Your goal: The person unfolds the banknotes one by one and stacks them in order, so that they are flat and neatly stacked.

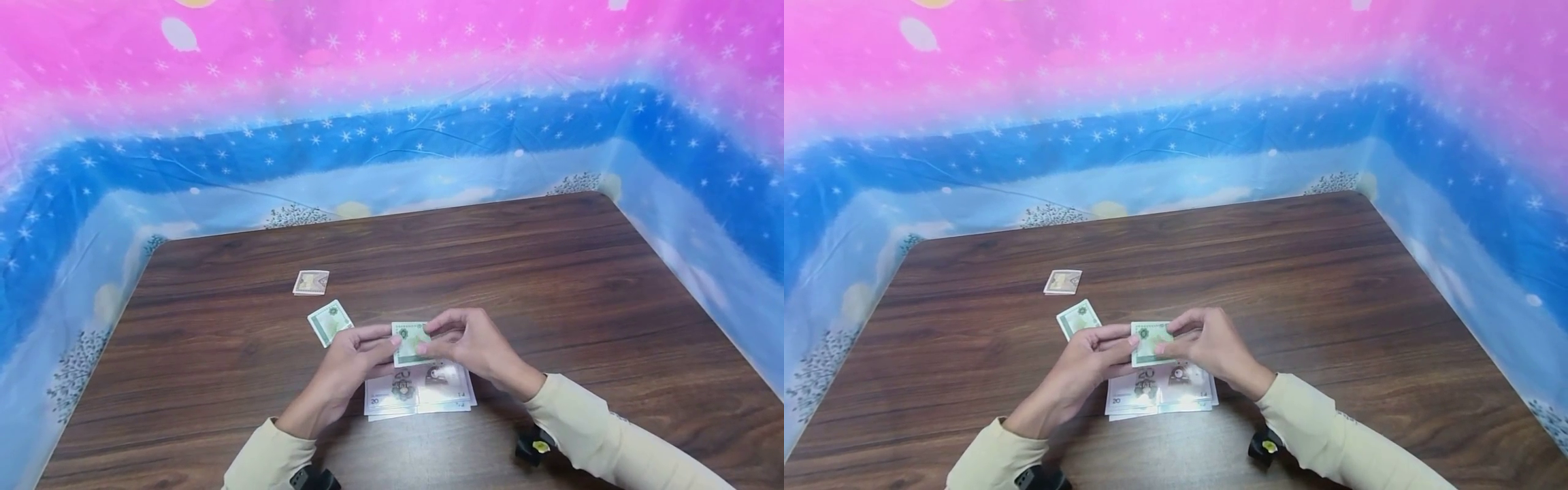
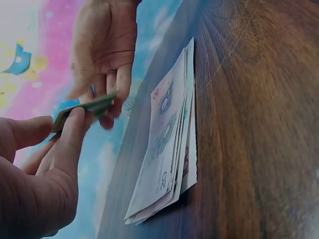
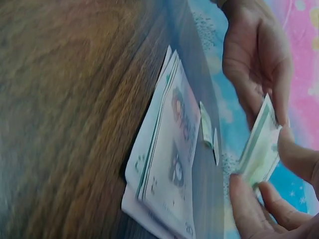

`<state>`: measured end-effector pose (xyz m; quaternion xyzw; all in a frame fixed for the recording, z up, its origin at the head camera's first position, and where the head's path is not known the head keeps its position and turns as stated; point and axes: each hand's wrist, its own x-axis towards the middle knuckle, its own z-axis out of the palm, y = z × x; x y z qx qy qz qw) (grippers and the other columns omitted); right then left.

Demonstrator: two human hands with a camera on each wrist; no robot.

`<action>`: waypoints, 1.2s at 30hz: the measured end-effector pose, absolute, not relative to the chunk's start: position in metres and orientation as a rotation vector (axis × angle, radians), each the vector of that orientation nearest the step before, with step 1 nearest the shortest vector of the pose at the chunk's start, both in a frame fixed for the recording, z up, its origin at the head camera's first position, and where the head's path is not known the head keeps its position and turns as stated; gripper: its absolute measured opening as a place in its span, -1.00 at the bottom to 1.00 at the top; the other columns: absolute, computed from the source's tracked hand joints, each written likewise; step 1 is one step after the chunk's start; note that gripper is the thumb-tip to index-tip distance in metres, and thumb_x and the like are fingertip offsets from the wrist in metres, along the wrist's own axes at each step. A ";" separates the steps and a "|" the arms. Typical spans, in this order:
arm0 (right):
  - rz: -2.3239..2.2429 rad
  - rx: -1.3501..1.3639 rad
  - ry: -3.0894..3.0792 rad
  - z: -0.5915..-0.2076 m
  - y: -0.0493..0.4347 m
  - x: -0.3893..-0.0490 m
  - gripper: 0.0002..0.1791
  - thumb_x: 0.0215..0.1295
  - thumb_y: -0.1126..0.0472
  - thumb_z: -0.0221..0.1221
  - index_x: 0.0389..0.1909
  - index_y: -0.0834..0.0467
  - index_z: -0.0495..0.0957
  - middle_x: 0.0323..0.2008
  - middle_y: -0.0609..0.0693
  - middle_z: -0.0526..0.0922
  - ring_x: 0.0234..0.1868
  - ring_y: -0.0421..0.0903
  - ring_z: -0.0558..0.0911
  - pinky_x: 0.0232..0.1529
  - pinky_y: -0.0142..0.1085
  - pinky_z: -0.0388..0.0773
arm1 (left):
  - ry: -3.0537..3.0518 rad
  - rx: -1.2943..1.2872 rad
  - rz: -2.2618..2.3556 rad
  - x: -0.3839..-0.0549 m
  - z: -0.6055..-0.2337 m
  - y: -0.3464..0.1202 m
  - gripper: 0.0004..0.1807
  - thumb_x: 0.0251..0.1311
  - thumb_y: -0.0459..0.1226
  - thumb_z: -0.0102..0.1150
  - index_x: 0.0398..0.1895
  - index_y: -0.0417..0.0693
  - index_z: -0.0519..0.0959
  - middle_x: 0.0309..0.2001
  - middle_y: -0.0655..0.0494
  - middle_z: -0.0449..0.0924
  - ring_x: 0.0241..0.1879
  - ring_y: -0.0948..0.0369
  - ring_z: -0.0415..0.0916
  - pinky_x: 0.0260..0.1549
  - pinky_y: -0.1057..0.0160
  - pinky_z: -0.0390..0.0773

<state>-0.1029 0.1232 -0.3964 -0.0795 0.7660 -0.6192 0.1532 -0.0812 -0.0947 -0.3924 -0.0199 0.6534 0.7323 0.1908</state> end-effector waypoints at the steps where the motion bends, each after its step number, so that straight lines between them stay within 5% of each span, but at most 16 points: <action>1: -1.782 -0.232 2.176 -0.396 0.122 -0.102 -0.54 0.07 0.28 0.52 -0.05 0.40 0.62 -0.14 0.22 0.74 -0.18 0.04 0.77 -0.17 -0.21 0.73 | 1.823 -0.053 2.064 -0.081 -0.392 -0.094 -0.57 0.34 -0.36 0.24 0.20 -0.45 0.50 0.02 -0.31 0.66 -0.09 0.02 0.71 -0.01 0.11 0.68; 8: -1.817 -0.251 2.045 -0.393 0.112 -0.094 -0.28 0.05 0.19 0.55 0.16 0.46 0.51 0.14 0.36 0.60 0.13 0.22 0.65 0.05 -0.13 0.66 | 1.860 -0.020 2.043 -0.081 -0.394 -0.090 -0.57 0.27 -0.27 0.35 0.13 -0.33 0.55 0.06 -0.26 0.66 -0.04 0.01 0.69 -0.01 0.13 0.67; 20: -1.844 -0.258 1.922 -0.385 0.113 -0.087 -0.28 0.15 0.33 0.44 0.28 0.51 0.38 0.26 0.41 0.49 0.21 0.24 0.58 0.10 -0.16 0.62 | 1.889 -0.005 2.066 -0.081 -0.395 -0.089 -0.62 0.18 -0.34 0.42 0.04 -0.28 0.59 0.05 -0.19 0.67 0.00 0.01 0.66 0.03 0.08 0.66; 28: -1.825 -0.273 1.963 -0.376 0.124 -0.087 -0.37 0.14 0.51 0.17 0.29 0.53 0.33 0.06 0.37 0.64 0.03 0.19 0.69 0.08 -0.06 0.64 | 1.956 -0.019 2.052 -0.079 -0.390 -0.091 -0.63 0.33 -0.43 0.18 0.20 -0.26 0.50 0.07 -0.27 0.65 -0.06 0.00 0.68 -0.07 0.08 0.70; 36: -1.818 -0.224 2.049 -0.380 0.136 -0.089 -0.59 0.19 0.50 0.19 0.09 0.50 0.49 -0.15 0.28 0.73 -0.20 0.02 0.75 -0.06 -0.12 0.70 | 2.093 -0.064 2.005 -0.073 -0.386 -0.094 -0.64 0.23 -0.48 0.25 0.11 -0.25 0.57 -0.09 -0.22 0.72 -0.21 0.01 0.73 -0.20 0.10 0.73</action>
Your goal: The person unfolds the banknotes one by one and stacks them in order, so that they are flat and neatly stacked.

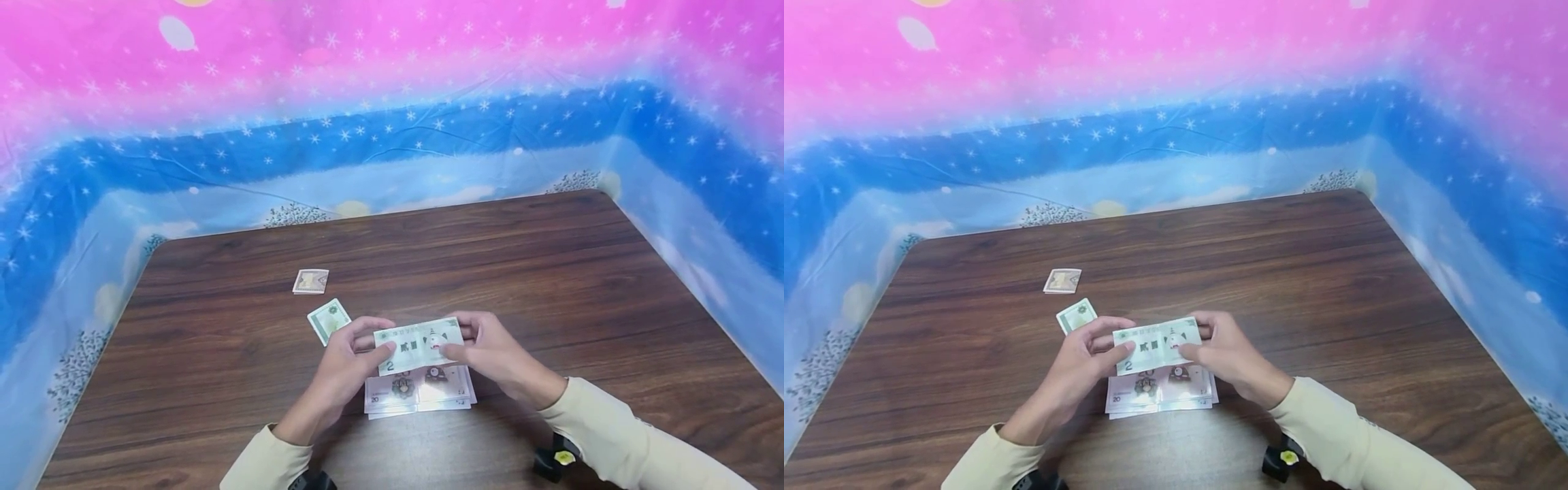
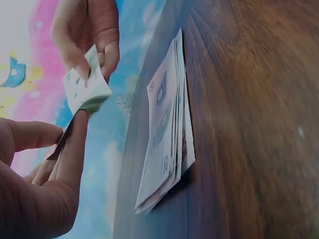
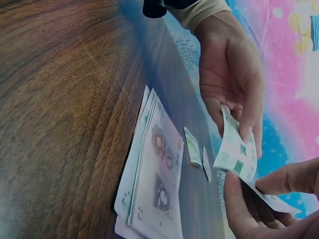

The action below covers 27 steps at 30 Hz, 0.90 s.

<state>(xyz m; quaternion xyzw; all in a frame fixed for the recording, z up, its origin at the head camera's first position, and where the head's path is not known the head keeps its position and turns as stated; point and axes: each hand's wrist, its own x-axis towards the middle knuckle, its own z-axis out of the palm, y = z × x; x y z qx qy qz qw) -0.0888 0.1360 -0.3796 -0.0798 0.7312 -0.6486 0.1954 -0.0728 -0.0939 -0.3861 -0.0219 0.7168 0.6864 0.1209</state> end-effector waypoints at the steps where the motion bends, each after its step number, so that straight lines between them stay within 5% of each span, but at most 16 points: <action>1: -1.818 -0.210 2.051 -0.380 0.137 -0.089 -0.61 0.19 0.49 0.21 0.07 0.49 0.50 -0.17 0.27 0.74 -0.22 0.01 0.75 -0.08 -0.16 0.70 | 2.114 -0.068 1.995 -0.073 -0.386 -0.095 -0.64 0.21 -0.48 0.26 0.10 -0.23 0.59 -0.10 -0.21 0.73 -0.21 0.01 0.73 -0.20 0.11 0.73; 10: -1.832 -0.118 2.026 -0.385 0.143 -0.092 -0.63 0.17 0.44 0.31 -0.01 0.47 0.53 -0.21 0.25 0.75 -0.27 -0.01 0.76 -0.16 -0.24 0.70 | 2.237 -0.060 1.921 -0.075 -0.390 -0.102 -0.69 0.14 -0.49 0.33 -0.02 -0.17 0.69 -0.21 -0.15 0.75 -0.27 0.10 0.70 -0.34 0.16 0.71; 15: -1.760 -0.143 2.138 -0.387 0.145 -0.093 -0.60 0.09 0.44 0.39 -0.04 0.43 0.56 -0.27 0.18 0.75 -0.32 -0.04 0.73 -0.26 -0.28 0.70 | 2.303 0.079 1.790 -0.078 -0.393 -0.108 -0.68 0.13 -0.49 0.37 -0.01 -0.23 0.67 -0.39 -0.12 0.73 -0.51 0.11 0.66 -0.53 0.10 0.72; 21: -1.450 -0.329 2.488 -0.394 0.144 -0.091 -0.57 -0.08 0.41 0.52 -0.13 0.31 0.61 -0.44 -0.03 0.65 -0.52 -0.18 0.53 -0.52 -0.38 0.49 | 2.475 0.325 1.462 -0.077 -0.395 -0.112 -0.69 0.16 -0.40 0.41 -0.01 -0.22 0.67 -0.55 0.08 0.66 -0.72 0.20 0.58 -0.65 0.19 0.64; 27: -1.184 -0.449 2.662 -0.402 0.141 -0.089 -0.59 -0.11 0.31 0.57 -0.21 0.20 0.62 -0.54 -0.11 0.53 -0.54 -0.23 0.50 -0.47 -0.36 0.49 | 2.698 0.469 1.109 -0.078 -0.401 -0.109 -0.72 0.12 -0.33 0.47 -0.08 -0.16 0.72 -0.65 0.30 0.56 -0.72 0.38 0.46 -0.66 0.36 0.46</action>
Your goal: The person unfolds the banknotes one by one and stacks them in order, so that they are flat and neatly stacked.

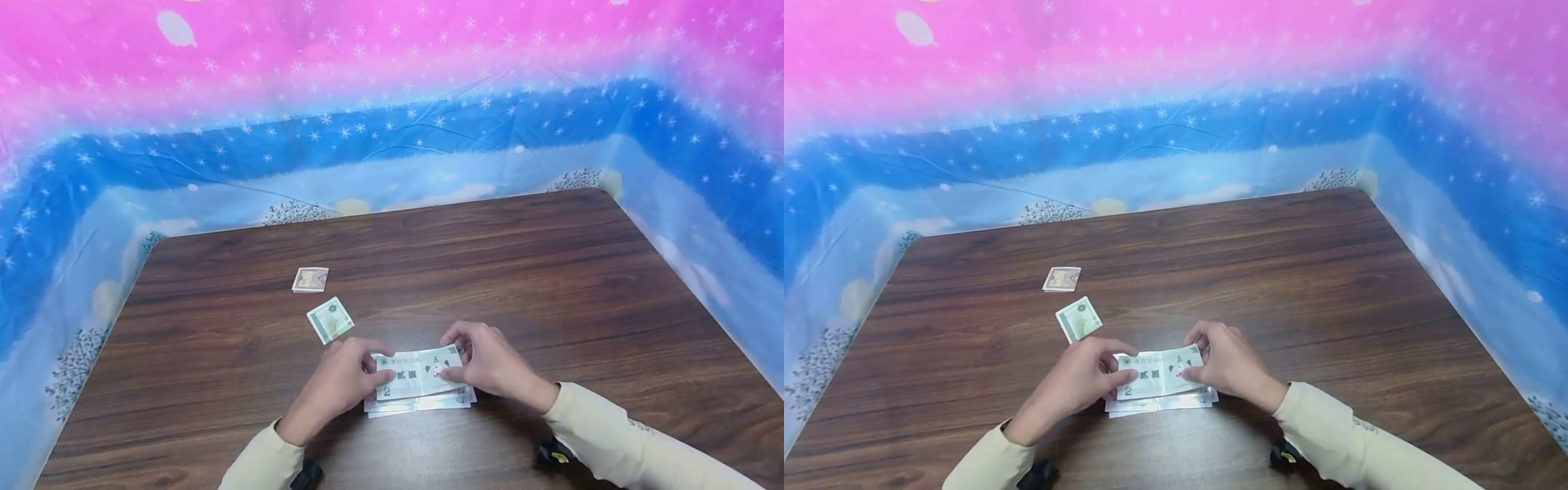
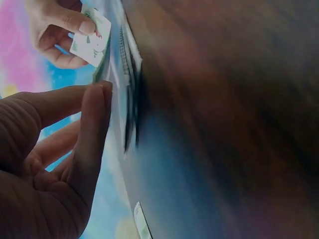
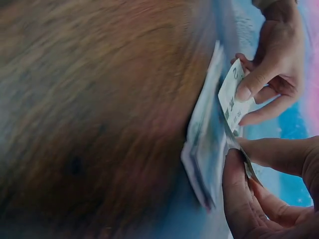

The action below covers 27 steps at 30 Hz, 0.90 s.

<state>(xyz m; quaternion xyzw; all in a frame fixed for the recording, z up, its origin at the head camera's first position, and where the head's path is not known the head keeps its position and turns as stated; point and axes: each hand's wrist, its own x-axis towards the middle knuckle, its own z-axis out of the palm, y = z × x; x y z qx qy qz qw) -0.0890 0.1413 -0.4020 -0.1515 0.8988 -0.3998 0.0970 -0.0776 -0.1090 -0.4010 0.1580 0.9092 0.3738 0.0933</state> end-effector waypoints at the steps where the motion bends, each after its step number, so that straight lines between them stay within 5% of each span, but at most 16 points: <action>1: -1.149 -0.462 2.682 -0.403 0.141 -0.089 -0.59 -0.11 0.29 0.58 -0.22 0.19 0.62 -0.56 -0.12 0.52 -0.54 -0.24 0.49 -0.45 -0.36 0.48 | 2.725 0.479 1.069 -0.078 -0.402 -0.109 -0.72 0.11 -0.32 0.48 -0.09 -0.15 0.72 -0.65 0.31 0.53 -0.71 0.39 0.44 -0.67 0.37 0.44; 6: -1.010 -0.512 2.776 -0.409 0.139 -0.087 -0.58 -0.13 0.22 0.61 -0.26 0.17 0.63 -0.52 -0.13 0.53 -0.50 -0.25 0.46 -0.43 -0.35 0.47 | 2.808 0.504 0.970 -0.076 -0.407 -0.108 -0.73 0.06 -0.29 0.52 -0.16 -0.15 0.72 -0.68 0.33 0.47 -0.71 0.40 0.35 -0.69 0.38 0.37; 13: -0.837 -0.540 2.906 -0.413 0.139 -0.084 -0.48 -0.18 0.09 0.64 -0.19 0.11 0.63 -0.25 -0.08 0.51 -0.28 -0.15 0.48 -0.21 -0.05 0.55 | 2.922 0.510 0.816 -0.073 -0.402 -0.107 -0.70 0.02 -0.21 0.56 -0.22 -0.14 0.70 -0.66 0.27 0.50 -0.68 0.36 0.36 -0.72 0.35 0.38; 18: -0.878 -0.523 2.914 -0.408 0.142 -0.088 -0.48 -0.14 0.03 0.63 -0.17 0.10 0.63 -0.24 -0.06 0.52 -0.25 -0.13 0.52 -0.21 -0.12 0.55 | 3.005 0.459 0.805 -0.075 -0.392 -0.112 -0.75 0.13 -0.23 0.47 -0.18 -0.17 0.71 -0.58 0.19 0.62 -0.61 0.31 0.48 -0.64 0.27 0.51; 27: -1.041 -0.542 2.857 -0.398 0.146 -0.105 -0.54 -0.06 0.16 0.58 -0.15 0.20 0.62 -0.28 0.02 0.62 -0.43 -0.19 0.54 -0.33 -0.26 0.50 | 3.201 0.433 0.522 -0.083 -0.391 -0.140 -0.80 0.25 -0.43 0.20 -0.10 -0.35 0.63 -0.01 -0.26 0.63 -0.09 -0.15 0.63 -0.16 -0.14 0.65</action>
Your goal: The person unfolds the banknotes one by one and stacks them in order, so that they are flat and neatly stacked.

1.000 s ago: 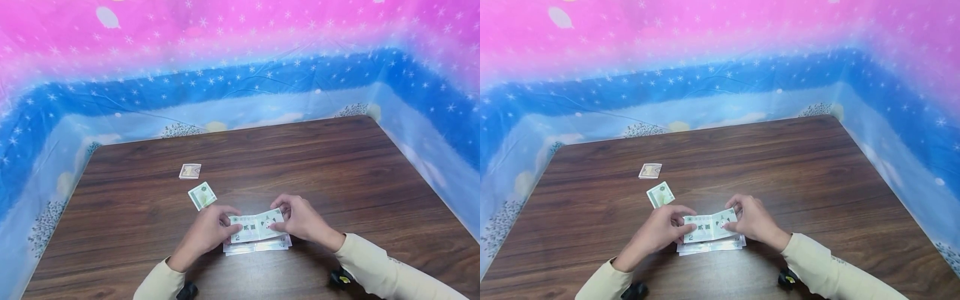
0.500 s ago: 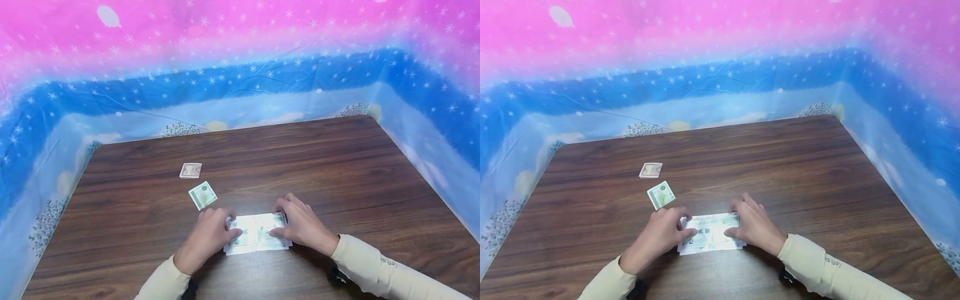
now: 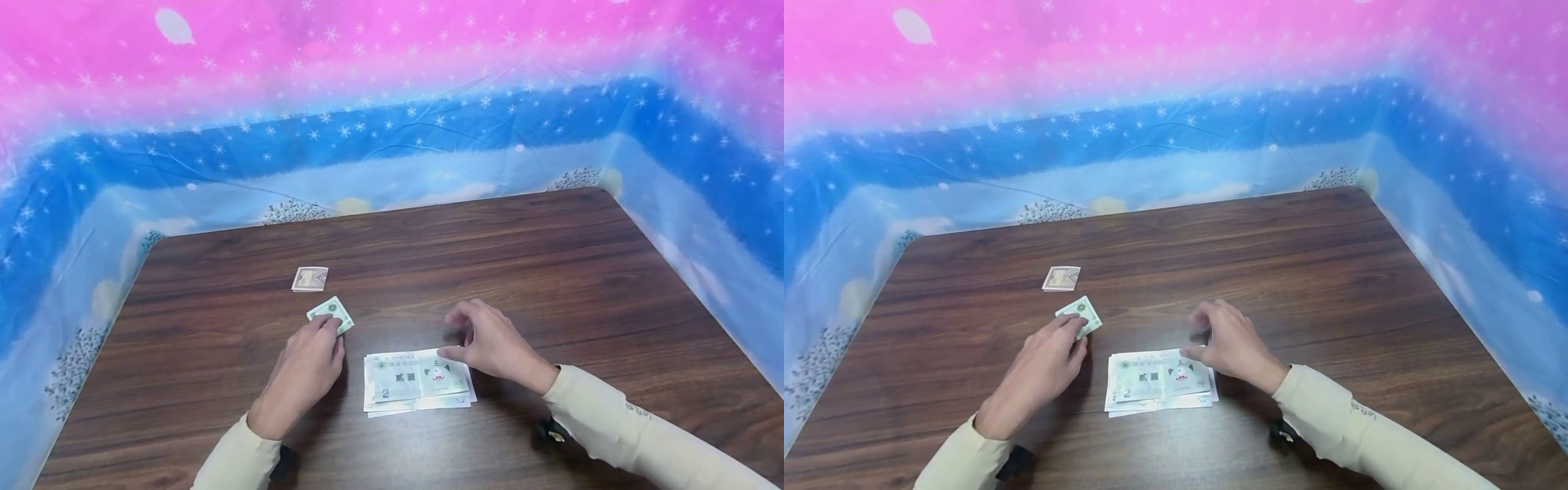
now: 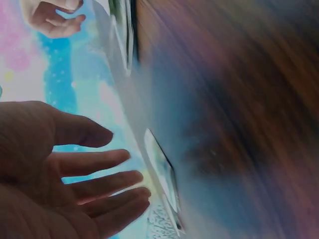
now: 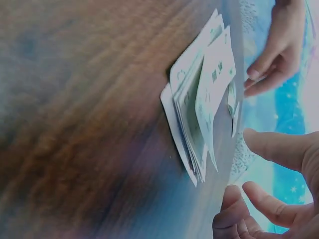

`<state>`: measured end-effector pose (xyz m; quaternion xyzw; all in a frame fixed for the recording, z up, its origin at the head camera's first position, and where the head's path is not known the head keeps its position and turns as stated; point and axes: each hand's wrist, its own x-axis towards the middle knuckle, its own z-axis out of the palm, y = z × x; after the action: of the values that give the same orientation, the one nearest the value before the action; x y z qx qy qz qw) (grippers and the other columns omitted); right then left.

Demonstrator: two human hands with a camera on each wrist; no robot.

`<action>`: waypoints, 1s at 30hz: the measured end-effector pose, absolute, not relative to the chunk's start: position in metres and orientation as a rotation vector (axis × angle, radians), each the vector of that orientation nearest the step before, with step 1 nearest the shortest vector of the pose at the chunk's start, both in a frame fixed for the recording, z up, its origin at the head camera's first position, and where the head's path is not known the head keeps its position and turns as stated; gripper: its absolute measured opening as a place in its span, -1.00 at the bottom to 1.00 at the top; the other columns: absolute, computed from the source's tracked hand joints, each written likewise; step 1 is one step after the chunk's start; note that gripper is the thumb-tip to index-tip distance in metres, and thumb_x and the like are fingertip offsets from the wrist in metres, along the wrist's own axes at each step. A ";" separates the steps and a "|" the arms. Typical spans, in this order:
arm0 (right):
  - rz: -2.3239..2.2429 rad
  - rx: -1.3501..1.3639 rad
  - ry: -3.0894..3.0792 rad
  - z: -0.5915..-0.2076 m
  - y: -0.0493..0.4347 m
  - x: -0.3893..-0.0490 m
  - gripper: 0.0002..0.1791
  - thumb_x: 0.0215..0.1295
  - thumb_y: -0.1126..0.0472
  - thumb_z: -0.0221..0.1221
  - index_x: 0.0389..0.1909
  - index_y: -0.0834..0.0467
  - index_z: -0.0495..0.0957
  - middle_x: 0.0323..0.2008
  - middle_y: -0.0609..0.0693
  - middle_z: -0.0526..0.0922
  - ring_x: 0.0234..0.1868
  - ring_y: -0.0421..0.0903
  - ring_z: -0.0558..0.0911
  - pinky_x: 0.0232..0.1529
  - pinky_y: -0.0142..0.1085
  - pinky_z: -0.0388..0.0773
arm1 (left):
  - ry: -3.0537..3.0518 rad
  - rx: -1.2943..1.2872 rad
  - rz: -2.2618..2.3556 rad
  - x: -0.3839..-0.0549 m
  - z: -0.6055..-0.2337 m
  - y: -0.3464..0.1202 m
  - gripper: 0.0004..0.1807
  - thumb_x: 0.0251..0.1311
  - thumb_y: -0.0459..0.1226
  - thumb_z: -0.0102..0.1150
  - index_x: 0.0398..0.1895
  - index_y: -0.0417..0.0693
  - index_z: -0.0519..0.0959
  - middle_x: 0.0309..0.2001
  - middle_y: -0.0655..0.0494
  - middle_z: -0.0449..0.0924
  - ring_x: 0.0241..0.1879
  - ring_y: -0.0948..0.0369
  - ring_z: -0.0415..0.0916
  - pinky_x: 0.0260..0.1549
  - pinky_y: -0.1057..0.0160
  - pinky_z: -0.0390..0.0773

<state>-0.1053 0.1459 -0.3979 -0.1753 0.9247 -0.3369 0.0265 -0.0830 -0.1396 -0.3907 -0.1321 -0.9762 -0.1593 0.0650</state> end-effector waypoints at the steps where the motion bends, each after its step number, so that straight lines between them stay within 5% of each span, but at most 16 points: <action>1: -1.061 -0.543 2.837 -0.398 0.146 -0.107 -0.54 -0.05 0.18 0.57 -0.15 0.21 0.62 -0.29 0.02 0.64 -0.44 -0.20 0.55 -0.33 -0.27 0.51 | -2.966 -0.414 -0.443 -0.083 -0.392 -0.141 -0.80 0.26 -0.44 0.17 -0.09 -0.37 0.61 0.04 -0.29 0.61 -0.04 -0.17 0.61 -0.11 -0.15 0.63; 8: -1.136 -0.451 2.708 -0.397 0.140 -0.117 -0.58 0.03 0.25 0.53 -0.09 0.26 0.63 -0.35 -0.02 0.67 -0.46 -0.23 0.56 -0.34 -0.30 0.53 | -3.122 -0.515 -0.299 -0.086 -0.395 -0.143 -0.68 0.29 -0.41 0.05 0.03 -0.45 0.57 0.17 -0.36 0.52 0.23 -0.23 0.45 0.25 -0.13 0.44; 15: -1.207 -0.378 2.632 -0.396 0.138 -0.122 -0.60 0.06 0.25 0.51 -0.09 0.27 0.63 -0.44 -0.08 0.65 -0.42 -0.20 0.63 -0.31 -0.27 0.56 | -3.129 -0.576 -0.354 -0.089 -0.395 -0.134 -0.68 0.28 -0.41 0.05 0.07 -0.31 0.57 0.13 -0.32 0.48 0.07 -0.19 0.52 0.04 -0.13 0.56; 30: -1.534 -0.211 2.291 -0.405 0.118 -0.142 -0.59 0.21 0.49 0.23 0.11 0.37 0.56 0.02 0.20 0.67 -0.09 -0.04 0.71 -0.15 -0.27 0.68 | -3.287 -0.733 -0.408 -0.105 -0.391 -0.098 -0.52 0.39 -0.35 -0.04 0.33 -0.40 0.42 0.40 -0.34 0.32 0.39 -0.23 0.26 0.40 -0.12 0.26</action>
<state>-0.1422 0.1182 -0.4051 -0.0751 0.8140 -0.5448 0.1870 -0.1047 -0.0980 -0.3905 -0.2145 -0.9613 -0.1194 -0.1250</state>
